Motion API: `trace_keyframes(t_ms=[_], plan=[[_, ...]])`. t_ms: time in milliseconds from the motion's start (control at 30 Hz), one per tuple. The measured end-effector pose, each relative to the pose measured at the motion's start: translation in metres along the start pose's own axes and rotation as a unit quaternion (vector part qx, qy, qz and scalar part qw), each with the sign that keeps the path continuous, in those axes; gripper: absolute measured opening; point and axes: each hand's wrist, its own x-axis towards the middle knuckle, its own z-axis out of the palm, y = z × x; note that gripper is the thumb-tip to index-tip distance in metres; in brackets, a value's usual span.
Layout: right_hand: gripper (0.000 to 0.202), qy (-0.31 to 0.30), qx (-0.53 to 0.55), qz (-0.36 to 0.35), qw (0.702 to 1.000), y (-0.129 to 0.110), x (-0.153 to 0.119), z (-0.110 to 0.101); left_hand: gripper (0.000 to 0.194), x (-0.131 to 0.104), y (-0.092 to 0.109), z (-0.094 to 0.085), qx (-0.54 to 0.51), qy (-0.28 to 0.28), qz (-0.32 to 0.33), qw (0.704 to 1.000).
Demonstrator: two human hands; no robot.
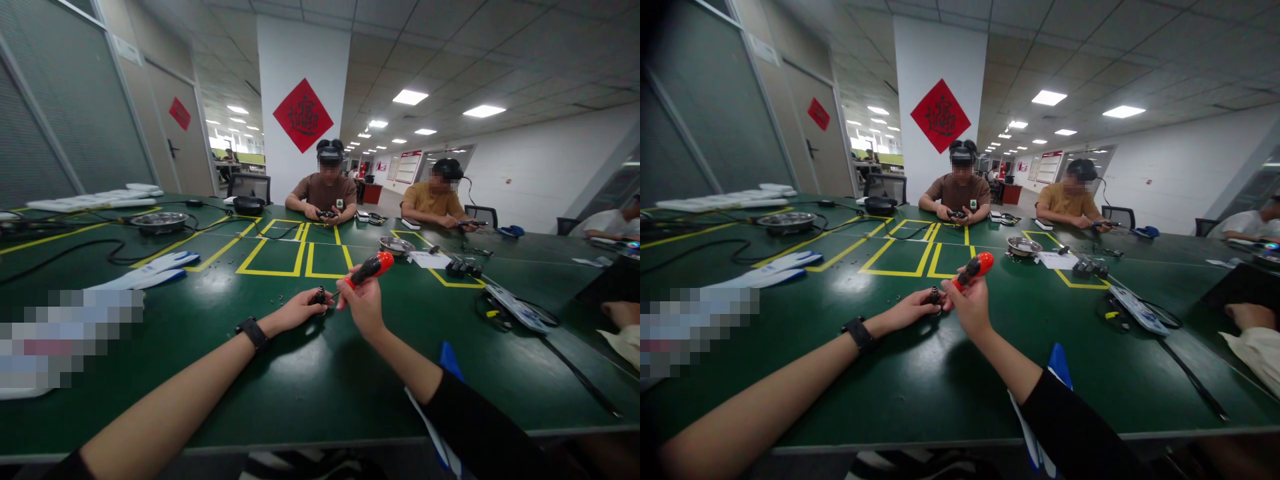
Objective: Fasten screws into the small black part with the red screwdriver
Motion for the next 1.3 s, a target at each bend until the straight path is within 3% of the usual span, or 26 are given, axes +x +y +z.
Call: trace_keyframes(t_ms=[200,600,833,1300], plan=[[0.027,-0.046,0.014,-0.001,0.999,0.002,-0.002,0.0,0.028,0.002,-0.008,-0.003,0.016,0.001,0.018,1.0],[0.025,-0.047,-0.043,-0.016,0.998,0.003,-0.006,0.002,0.029,0.002,-0.006,0.0,0.024,-0.004,0.048,0.999],[0.028,-0.035,-0.042,-0.025,0.998,0.0,-0.005,0.001,0.032,0.004,-0.01,-0.001,-0.015,-0.016,0.033,0.999],[0.027,-0.036,-0.037,-0.016,0.999,0.002,-0.004,0.001,0.026,0.0,0.005,0.0,-0.007,-0.026,0.024,0.999]])
